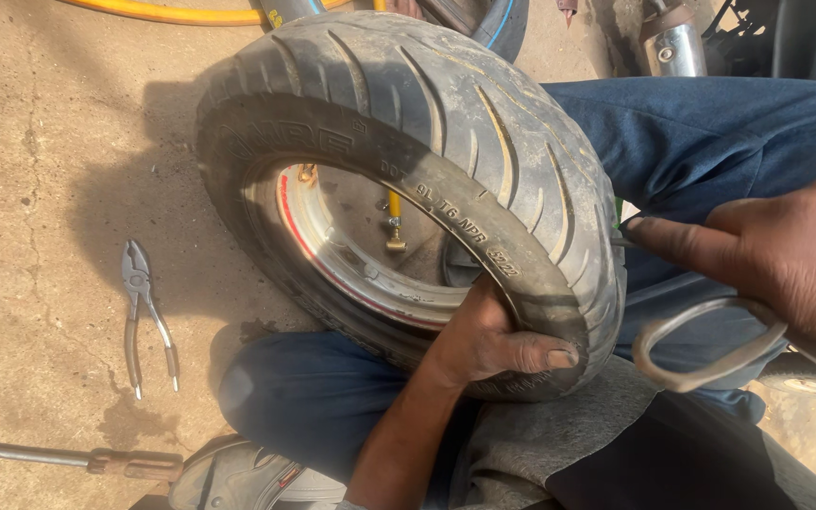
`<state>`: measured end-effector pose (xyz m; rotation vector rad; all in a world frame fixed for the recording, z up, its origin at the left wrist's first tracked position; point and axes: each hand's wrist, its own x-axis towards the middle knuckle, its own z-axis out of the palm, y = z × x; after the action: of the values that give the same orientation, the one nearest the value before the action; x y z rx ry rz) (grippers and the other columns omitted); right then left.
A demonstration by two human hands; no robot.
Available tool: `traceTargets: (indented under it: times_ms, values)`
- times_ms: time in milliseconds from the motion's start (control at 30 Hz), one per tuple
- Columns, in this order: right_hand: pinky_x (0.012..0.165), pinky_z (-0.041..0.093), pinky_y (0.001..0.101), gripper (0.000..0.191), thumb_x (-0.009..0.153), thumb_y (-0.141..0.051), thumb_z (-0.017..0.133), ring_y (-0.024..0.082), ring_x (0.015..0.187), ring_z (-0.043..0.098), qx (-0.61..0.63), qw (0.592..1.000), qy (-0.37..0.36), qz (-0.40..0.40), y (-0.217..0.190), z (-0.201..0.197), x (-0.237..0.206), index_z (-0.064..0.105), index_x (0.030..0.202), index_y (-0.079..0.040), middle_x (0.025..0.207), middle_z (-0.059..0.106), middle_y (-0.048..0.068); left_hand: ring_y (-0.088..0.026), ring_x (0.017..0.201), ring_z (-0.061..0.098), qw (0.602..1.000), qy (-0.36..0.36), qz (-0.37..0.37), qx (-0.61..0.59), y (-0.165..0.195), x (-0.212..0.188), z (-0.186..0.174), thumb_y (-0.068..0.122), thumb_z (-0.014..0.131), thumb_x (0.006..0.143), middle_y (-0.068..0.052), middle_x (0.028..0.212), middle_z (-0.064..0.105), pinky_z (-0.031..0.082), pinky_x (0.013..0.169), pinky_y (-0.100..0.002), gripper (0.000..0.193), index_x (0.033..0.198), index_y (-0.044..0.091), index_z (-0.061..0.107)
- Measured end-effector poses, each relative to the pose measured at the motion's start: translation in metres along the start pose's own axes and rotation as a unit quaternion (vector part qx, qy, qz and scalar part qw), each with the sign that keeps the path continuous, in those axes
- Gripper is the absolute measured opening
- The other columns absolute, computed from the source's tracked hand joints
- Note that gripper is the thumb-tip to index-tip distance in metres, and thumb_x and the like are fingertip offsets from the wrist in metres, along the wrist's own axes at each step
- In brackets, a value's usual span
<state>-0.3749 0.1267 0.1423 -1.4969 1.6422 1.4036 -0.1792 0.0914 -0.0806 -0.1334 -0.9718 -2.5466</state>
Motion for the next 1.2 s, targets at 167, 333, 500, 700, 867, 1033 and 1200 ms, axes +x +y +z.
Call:
traceTargets:
  times_ms: [167, 333, 500, 700, 867, 1033, 1200]
  values:
    - [0.054, 0.061, 0.0298, 0.089, 0.089, -0.049, 0.060, 0.008, 0.063, 0.067, -0.116, 0.992, -0.032, -0.026, -0.009, 0.028, -0.006, 0.019, 0.162, -0.020, 0.085, 0.062, 0.002, -0.022, 0.123, 0.061, 0.998, 0.024, -0.012, -0.053, 0.009, 0.005, 0.006, 0.034, 0.093, 0.082, -0.011, 0.127, 0.063, 0.053, 0.112, -0.037, 0.078, 0.138, -0.001, 0.052]
    - [0.046, 0.058, 0.0344, 0.093, 0.083, -0.032, 0.073, 0.013, 0.053, 0.064, -0.020, 0.991, 0.120, -0.054, -0.005, 0.059, -0.014, 0.022, 0.160, -0.016, 0.076, 0.061, 0.004, -0.020, 0.118, 0.063, 0.999, 0.016, -0.014, -0.029, 0.015, 0.004, 0.003, 0.031, 0.093, 0.082, -0.009, 0.117, 0.066, 0.054, 0.106, -0.034, 0.068, 0.131, -0.002, 0.060]
    - [0.049, 0.057, 0.0292, 0.112, 0.060, -0.013, 0.080, 0.011, 0.058, 0.065, 0.348, 0.878, 0.317, -0.083, -0.035, 0.083, -0.015, 0.029, 0.159, -0.011, 0.071, 0.065, 0.000, -0.018, 0.099, 0.068, 1.000, -0.010, 0.010, -0.011, 0.024, -0.007, -0.007, 0.023, 0.085, 0.081, -0.008, 0.098, 0.074, 0.054, 0.096, -0.032, 0.033, 0.099, -0.003, 0.073]
    - [0.056, 0.061, 0.0270, 0.098, 0.075, -0.004, 0.072, 0.011, 0.066, 0.065, 0.455, 0.832, 0.308, -0.073, -0.055, 0.080, -0.019, 0.024, 0.160, -0.010, 0.077, 0.065, 0.000, -0.017, 0.094, 0.069, 0.999, -0.004, -0.015, -0.051, 0.021, -0.003, -0.005, 0.024, 0.087, 0.077, -0.007, 0.089, 0.073, 0.056, 0.093, -0.032, 0.034, 0.096, 0.000, 0.073]
    - [0.067, 0.067, 0.0277, 0.113, 0.073, -0.032, 0.086, 0.008, 0.074, 0.072, 0.328, 0.941, 0.075, 0.029, -0.016, 0.041, -0.023, 0.019, 0.163, -0.030, 0.085, 0.069, -0.004, -0.017, 0.091, 0.069, 1.000, -0.005, 0.000, -0.007, 0.013, 0.001, -0.003, 0.023, 0.088, 0.079, -0.007, 0.089, 0.072, 0.055, 0.084, -0.031, 0.036, 0.099, -0.001, 0.071]
    - [0.080, 0.067, 0.0254, 0.107, 0.079, -0.032, 0.082, 0.005, 0.084, 0.078, 0.220, 0.970, -0.064, 0.086, -0.004, -0.006, -0.013, 0.020, 0.165, -0.040, 0.096, 0.074, -0.008, -0.018, 0.101, 0.061, 0.998, 0.027, 0.004, -0.049, 0.012, -0.002, -0.003, 0.024, 0.089, 0.082, -0.009, 0.105, 0.066, 0.054, 0.097, -0.032, 0.056, 0.121, -0.004, 0.062]
    - [0.082, 0.068, 0.0267, 0.097, 0.080, -0.028, 0.071, 0.005, 0.090, 0.078, 0.157, 0.985, -0.057, 0.039, 0.003, -0.017, -0.005, 0.025, 0.165, -0.036, 0.104, 0.077, -0.009, -0.019, 0.116, 0.061, 0.999, 0.033, -0.005, -0.031, 0.011, 0.006, 0.004, 0.026, 0.093, 0.082, -0.010, 0.125, 0.060, 0.055, 0.105, -0.035, 0.076, 0.138, -0.002, 0.050]
